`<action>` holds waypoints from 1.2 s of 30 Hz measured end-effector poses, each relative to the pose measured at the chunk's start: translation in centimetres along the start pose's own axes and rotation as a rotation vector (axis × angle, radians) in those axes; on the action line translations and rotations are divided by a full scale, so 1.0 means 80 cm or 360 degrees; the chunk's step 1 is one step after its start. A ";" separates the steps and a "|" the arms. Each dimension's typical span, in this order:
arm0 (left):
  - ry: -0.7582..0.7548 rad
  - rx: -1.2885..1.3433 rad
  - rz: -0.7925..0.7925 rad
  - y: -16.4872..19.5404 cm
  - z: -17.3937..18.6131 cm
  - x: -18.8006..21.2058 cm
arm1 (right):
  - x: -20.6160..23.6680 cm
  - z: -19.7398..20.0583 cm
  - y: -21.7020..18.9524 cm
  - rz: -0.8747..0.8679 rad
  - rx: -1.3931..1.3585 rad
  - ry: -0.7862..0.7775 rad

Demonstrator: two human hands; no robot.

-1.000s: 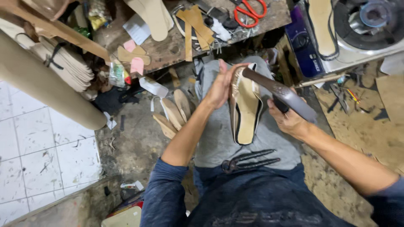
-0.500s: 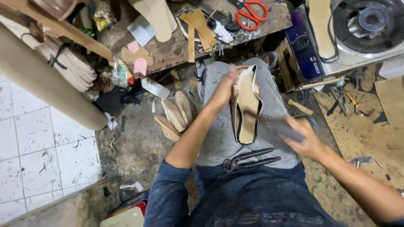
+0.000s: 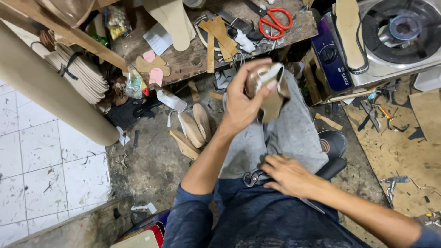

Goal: The person assembles a shoe by attaching a black rubber sole to a wooden shoe last, trimming excess material with scissors, and then fitting a brown leather upper. They use a hammer and a curved metal tool to secure the upper to the sole, repeatedly tapping and pressing the edges.

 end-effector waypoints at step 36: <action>0.0245 -0.1318 -0.0500 0.077 0.034 -0.031 | -0.161 0.198 0.104 -0.0284 -0.0473 0.1339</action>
Point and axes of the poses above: each hand's wrist, its own x-axis away from the middle knuckle, its own z-axis out of the back of the hand, y = z × x, the point moved 6 cm from there along -x, towards the middle knuckle, and after that the axes turned 6 degrees about y, right-handed, at the moved point
